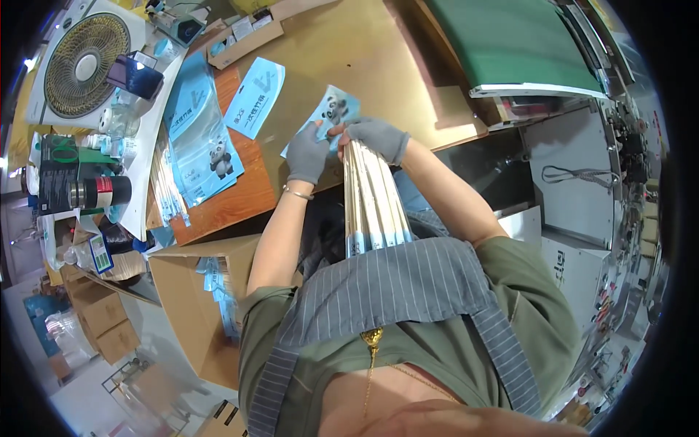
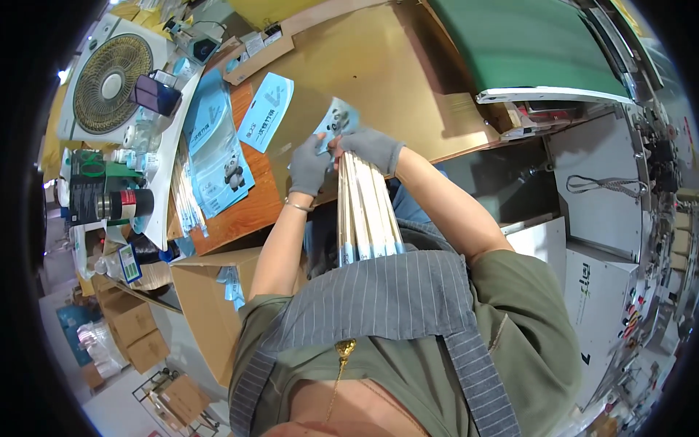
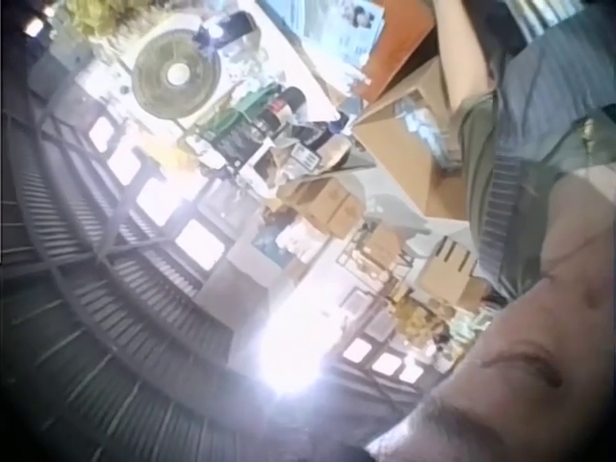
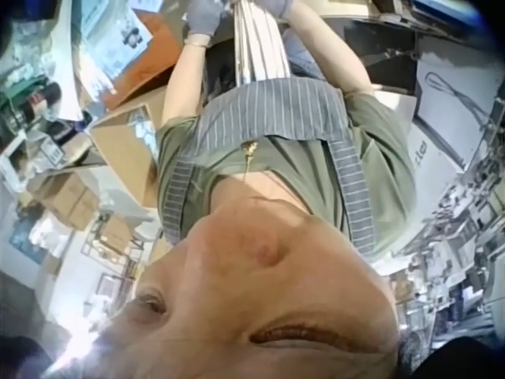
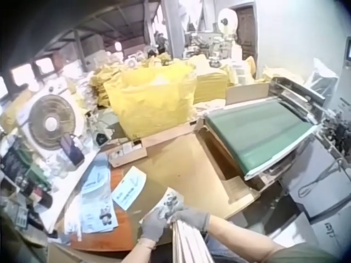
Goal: The recorder is bundling and packaging thin sticks into plastic sleeves at a production workstation.
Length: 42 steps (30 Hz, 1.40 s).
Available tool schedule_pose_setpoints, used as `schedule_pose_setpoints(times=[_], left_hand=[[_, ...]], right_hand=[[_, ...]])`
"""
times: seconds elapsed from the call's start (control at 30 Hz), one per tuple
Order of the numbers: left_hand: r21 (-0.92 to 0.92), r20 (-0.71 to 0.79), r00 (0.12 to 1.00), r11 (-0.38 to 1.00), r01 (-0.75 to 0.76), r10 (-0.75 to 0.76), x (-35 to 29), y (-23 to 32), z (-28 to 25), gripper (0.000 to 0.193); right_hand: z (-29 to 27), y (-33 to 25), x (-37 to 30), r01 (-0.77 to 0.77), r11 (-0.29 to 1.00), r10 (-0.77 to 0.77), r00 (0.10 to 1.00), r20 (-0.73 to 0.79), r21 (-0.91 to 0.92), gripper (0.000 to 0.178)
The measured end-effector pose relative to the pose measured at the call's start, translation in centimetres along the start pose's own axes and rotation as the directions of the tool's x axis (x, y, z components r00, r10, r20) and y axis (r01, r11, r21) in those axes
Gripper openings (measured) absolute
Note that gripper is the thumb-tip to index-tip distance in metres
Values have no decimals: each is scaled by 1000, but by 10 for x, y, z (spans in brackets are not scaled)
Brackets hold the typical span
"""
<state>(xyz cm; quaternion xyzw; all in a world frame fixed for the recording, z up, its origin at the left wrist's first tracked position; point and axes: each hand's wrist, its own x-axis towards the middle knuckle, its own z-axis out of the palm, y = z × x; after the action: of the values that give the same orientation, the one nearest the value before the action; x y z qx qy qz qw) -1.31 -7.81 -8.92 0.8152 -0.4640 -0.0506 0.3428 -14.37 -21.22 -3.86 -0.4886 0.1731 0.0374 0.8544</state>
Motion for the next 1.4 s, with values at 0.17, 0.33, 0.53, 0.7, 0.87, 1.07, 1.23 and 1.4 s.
schedule_pose_setpoints(times=[0.17, 0.33, 0.53, 0.7, 0.87, 1.07, 1.23, 1.4], left_hand=[[-50, -214, 977, 999, 15, -25, -8, 35, -19, 38], [-124, -286, 953, 990, 70, -104, 4, 39, -30, 35], [79, -304, 902, 951, -298, 307, -22, 67, -33, 31], [-3, -225, 865, 888, -461, 448, -53, 55, -37, 38], [-281, 43, 917, 885, -370, 397, -136, 7, -40, 42], [-263, 43, 999, 965, -6, 18, -73, 127, -100, 26], [-348, 49, 997, 936, -42, 63, 18, 158, -187, 25], [-275, 70, 997, 961, -16, 37, 44, 148, -221, 19]], right_hand=[[0, -6, 0, -31, 999, 31, 999, 38, 13, 43], [19, -23, -8, -62, 998, 63, 997, 43, -21, 39], [14, -18, -8, 1, 979, -1, 1000, 2, -203, 32], [2, 58, 33, 131, 636, -435, 875, 213, 761, 37], [59, 47, -114, -84, 994, 79, 995, -68, -71, 50], [42, -16, -112, -12, 207, -679, 718, -152, -978, 22], [59, -115, -88, 242, -78, -882, 435, 180, -967, 14], [60, -165, -71, 306, -45, -833, 514, 204, -951, 12]])
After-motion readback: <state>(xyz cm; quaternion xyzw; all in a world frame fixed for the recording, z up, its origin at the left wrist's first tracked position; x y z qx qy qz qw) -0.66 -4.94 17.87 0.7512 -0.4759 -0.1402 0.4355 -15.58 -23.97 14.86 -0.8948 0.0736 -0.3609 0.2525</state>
